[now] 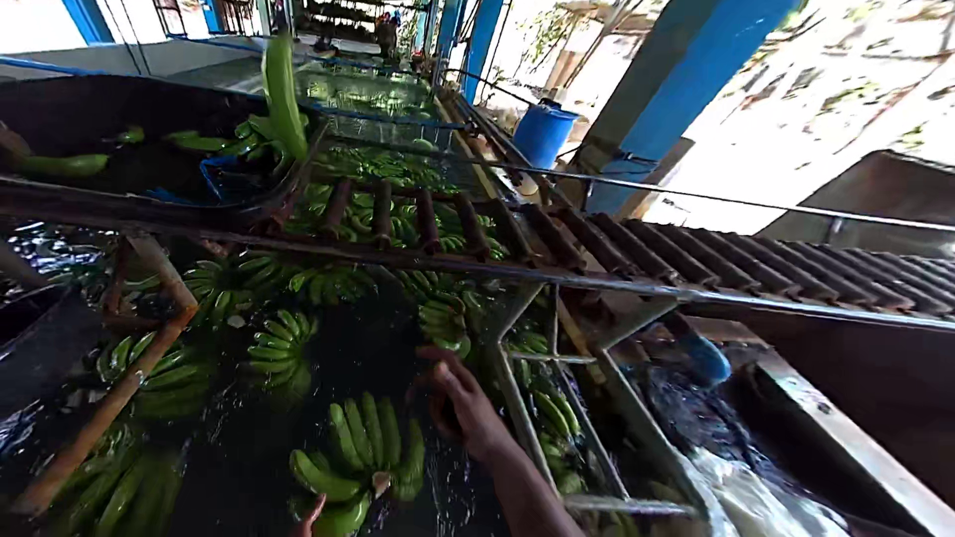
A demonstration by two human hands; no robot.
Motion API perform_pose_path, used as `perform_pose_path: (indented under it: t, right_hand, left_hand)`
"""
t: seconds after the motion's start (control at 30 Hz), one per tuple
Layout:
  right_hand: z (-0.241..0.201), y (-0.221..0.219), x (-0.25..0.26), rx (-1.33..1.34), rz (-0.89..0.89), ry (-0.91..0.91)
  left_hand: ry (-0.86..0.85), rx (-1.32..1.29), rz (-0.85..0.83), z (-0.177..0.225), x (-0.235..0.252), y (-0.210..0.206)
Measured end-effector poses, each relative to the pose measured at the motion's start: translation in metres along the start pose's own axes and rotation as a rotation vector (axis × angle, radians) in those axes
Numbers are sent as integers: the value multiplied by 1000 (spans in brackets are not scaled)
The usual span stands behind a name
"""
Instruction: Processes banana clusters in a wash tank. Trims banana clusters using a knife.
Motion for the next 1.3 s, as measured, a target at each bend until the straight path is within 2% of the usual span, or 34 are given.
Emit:
perform_pose_path:
  t: [0.17, 0.23, 0.3, 0.4, 0.53, 0.63, 0.7, 0.8, 0.83, 0.87, 0.9, 0.93, 1.0, 1.07, 1.17, 1.3]
  right_hand:
    - [172, 20, -36, -289, 63, -613]
    - [208, 23, -52, -409, 123, -694]
    - [225, 23, -61, -527, 186, -758]
    - [231, 17, -56, -625, 215, -833]
    - [236, 17, -36, -710, 145, -879]
    - [241, 14, -23, -726, 188, -892]
    - [253, 4, -27, -603, 198, -890]
    - [245, -10, -56, -136, 20, -754]
    - [236, -11, -65, 36, 19, -702]
    - [229, -6, -70, 114, 90, -652]
    - [228, 3, -70, 46, 183, -616]
    - [229, 15, -65, -132, 249, -596]
    - [231, 27, -51, -468, 275, -646]
    - [233, 21, -45, -637, 260, -726]
    - [239, 12, -40, -711, 308, -737]
    - [254, -8, -51, -571, 345, -659]
  left_hand:
    - [-9, -60, 15, -7, -3, -20]
    - [-1, -80, 53, -6, -8, -36]
    - [-9, -114, 61, -11, -8, -46]
    - [-31, -114, 70, -20, -5, -56]
    - [-34, -119, 95, -25, -11, -74]
    - [-52, -117, 130, -27, -12, -92]
    - [-114, -87, 152, -35, -6, -94]
    - [-144, -73, 119, -33, 7, -82]
    - [-115, -81, 104, -30, 8, -81]
    - [-78, -94, 100, -28, 4, -81]
    - [-45, -110, 107, -28, -2, -81]
    - [-22, -132, 109, -26, -7, -85]
    - [7, -174, 122, -23, -17, -96]
    - [37, -210, 156, -24, -26, -102]
    - [78, -274, 187, -25, -32, -108]
    - [91, -255, 200, -33, -33, -106]
Point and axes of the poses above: each hand's wrist, its own x-axis towards the middle knuckle, its own y-axis out of the back of the hand, z = x × y, the point moved 5 cm from there along x, towards the middle knuckle, and after that the axes turned 11 degrees about -z, right-handed, at the moved point
